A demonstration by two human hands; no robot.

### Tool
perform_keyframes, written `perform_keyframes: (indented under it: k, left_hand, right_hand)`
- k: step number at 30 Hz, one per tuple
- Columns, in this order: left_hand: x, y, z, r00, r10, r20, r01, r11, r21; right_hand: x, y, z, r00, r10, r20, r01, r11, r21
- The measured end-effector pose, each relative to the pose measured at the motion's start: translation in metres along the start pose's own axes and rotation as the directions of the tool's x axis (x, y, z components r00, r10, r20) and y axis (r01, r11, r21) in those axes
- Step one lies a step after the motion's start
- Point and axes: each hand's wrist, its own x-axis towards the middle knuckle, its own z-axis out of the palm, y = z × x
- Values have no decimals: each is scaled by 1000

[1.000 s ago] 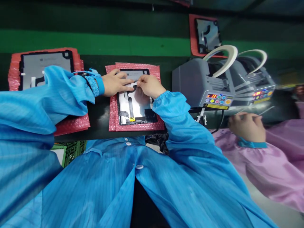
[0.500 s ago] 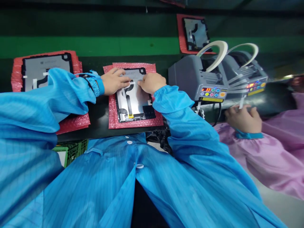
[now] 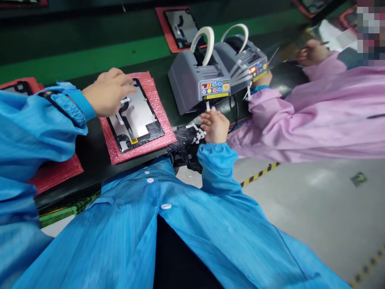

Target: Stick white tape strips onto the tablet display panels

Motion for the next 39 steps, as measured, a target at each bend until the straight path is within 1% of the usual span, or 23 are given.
perform_keyframes:
  k: [3, 5, 8, 10, 13, 15, 17, 20, 24, 26, 28, 30, 31, 33, 34, 36, 38, 39]
  left_hand:
    - [0, 9, 4, 999, 40, -34, -43, 997, -68]
    - [-1, 9, 10, 998, 48, -41, -51, 995, -86]
    - [0, 8, 13, 999, 41, -33, -41, 999, -15]
    - [5, 11, 12, 999, 47, -12, -46, 997, 64]
    - [16, 21, 9, 999, 43, 12, -44, 992, 119]
    - [24, 28, 9, 999, 41, 17, -42, 992, 117]
    - [29, 35, 9, 999, 49, 15, -50, 994, 101]
    - [32, 43, 10, 999, 36, -1, -36, 998, 47]
    - [32, 45, 11, 998, 56, -20, -57, 997, -45]
    - [35, 45, 12, 997, 63, -34, -67, 990, -122]
    - [38, 47, 13, 997, 55, -49, -64, 978, -198]
    - [42, 51, 11, 996, 55, -64, -70, 964, -258]
    - [43, 53, 10, 995, 59, -76, -78, 955, -287]
    - [45, 60, 6, 993, 66, -101, -97, 934, -343]
    - [46, 63, 3, 991, 64, -114, -102, 925, -365]
    - [45, 69, -1, 991, 61, -121, -104, 915, -391]
    - [43, 71, -3, 993, 52, -107, -91, 914, -395]
    - [42, 71, -3, 995, 43, -96, -77, 916, -393]
  right_hand:
    - [8, 3, 10, 997, -75, -34, 75, 997, 21]
    - [7, 8, 8, 983, -166, -82, 168, 986, 16]
    - [4, 16, -3, 951, -278, -136, 282, 959, 13]
    - [3, 19, -9, 939, -313, -140, 319, 947, 23]
    - [5, 20, -11, 932, -329, -151, 339, 939, 47]
    - [7, 19, -9, 933, -324, -158, 335, 941, 46]
    - [9, 16, -6, 941, -313, -133, 318, 948, 24]
    - [11, 14, -1, 957, -277, -82, 275, 961, -34]
    - [15, 15, 6, 953, -278, -124, 259, 955, -146]
    - [15, 14, 7, 947, -289, -137, 268, 951, -154]
    - [8, 8, 5, 944, -305, -122, 286, 946, -153]
    - [-6, -2, 4, 937, -342, -69, 327, 929, -172]
    - [-14, -8, 5, 932, -362, -17, 354, 919, -174]
    - [-32, -22, 8, 914, -385, 131, 401, 906, -136]
    - [-40, -29, 12, 897, -384, 219, 412, 906, -98]
    - [-51, -40, 23, 848, -364, 386, 407, 913, -34]
    - [-55, -47, 36, 796, -326, 510, 391, 920, -22]
    - [-54, -49, 42, 778, -298, 553, 378, 925, -33]
